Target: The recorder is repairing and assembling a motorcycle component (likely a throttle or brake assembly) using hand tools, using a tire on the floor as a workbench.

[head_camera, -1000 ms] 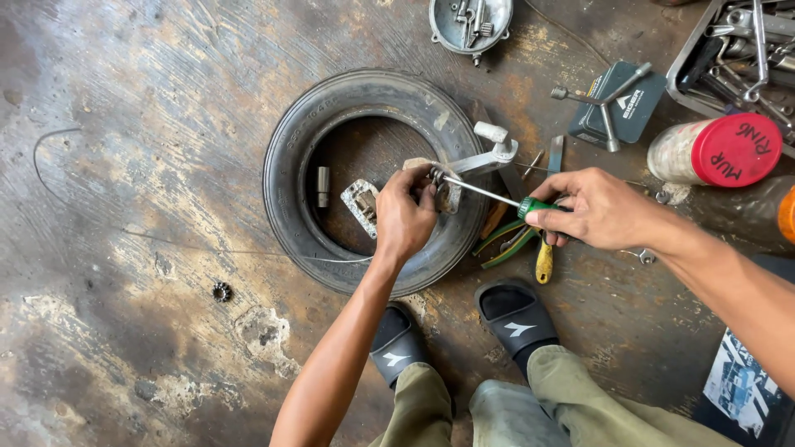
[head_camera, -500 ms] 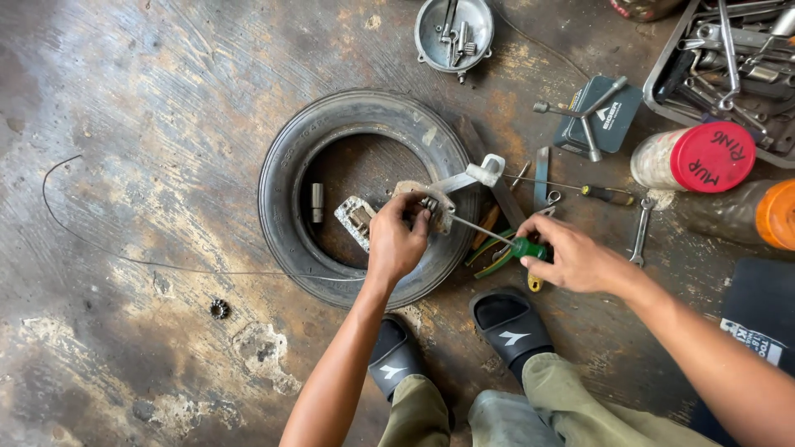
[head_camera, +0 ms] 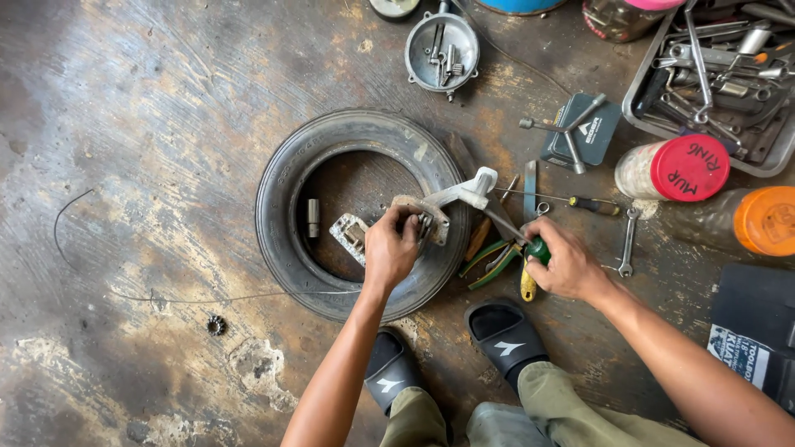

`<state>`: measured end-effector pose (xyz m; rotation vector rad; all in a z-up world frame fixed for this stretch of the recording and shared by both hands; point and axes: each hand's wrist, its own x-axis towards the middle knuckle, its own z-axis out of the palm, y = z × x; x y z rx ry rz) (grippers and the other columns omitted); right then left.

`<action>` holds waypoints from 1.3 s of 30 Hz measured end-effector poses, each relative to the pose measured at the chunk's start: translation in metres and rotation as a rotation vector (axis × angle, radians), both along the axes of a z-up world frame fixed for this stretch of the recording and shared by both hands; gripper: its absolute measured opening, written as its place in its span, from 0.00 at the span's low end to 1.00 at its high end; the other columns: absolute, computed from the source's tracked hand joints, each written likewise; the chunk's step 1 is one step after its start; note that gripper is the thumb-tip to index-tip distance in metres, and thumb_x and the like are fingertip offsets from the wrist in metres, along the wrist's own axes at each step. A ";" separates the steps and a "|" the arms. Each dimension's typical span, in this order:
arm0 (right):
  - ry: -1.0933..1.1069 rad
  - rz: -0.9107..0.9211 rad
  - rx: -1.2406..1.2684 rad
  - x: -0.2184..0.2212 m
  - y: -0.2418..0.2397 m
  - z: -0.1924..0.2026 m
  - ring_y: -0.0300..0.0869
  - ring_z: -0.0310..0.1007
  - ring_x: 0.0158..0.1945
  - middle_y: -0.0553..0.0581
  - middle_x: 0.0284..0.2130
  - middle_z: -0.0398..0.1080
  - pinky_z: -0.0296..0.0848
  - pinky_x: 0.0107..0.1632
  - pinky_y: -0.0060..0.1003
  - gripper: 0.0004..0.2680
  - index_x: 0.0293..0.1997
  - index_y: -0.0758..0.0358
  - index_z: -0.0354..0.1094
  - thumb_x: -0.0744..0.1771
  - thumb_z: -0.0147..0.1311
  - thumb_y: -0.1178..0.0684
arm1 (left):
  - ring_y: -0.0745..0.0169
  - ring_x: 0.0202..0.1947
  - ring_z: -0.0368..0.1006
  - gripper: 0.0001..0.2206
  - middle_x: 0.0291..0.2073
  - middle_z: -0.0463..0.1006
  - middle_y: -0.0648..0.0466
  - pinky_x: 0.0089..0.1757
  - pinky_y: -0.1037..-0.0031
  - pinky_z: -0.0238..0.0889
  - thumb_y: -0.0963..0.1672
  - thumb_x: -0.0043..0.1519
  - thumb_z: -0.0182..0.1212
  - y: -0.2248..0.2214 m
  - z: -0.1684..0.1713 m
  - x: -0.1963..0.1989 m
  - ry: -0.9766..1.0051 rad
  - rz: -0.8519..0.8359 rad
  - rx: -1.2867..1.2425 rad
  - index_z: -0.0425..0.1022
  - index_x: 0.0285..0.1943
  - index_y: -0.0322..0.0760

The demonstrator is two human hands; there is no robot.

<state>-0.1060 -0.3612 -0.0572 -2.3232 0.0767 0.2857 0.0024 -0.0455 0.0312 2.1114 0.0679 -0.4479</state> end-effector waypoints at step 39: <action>0.113 -0.355 -0.162 -0.027 -0.012 -0.050 0.65 0.77 0.44 0.67 0.34 0.75 0.75 0.45 0.56 0.12 0.51 0.50 0.69 0.63 0.57 0.50 | 0.41 0.35 0.78 0.19 0.32 0.75 0.48 0.38 0.52 0.71 0.45 0.54 0.70 -0.038 -0.034 -0.018 -0.234 -0.032 0.102 0.72 0.53 0.40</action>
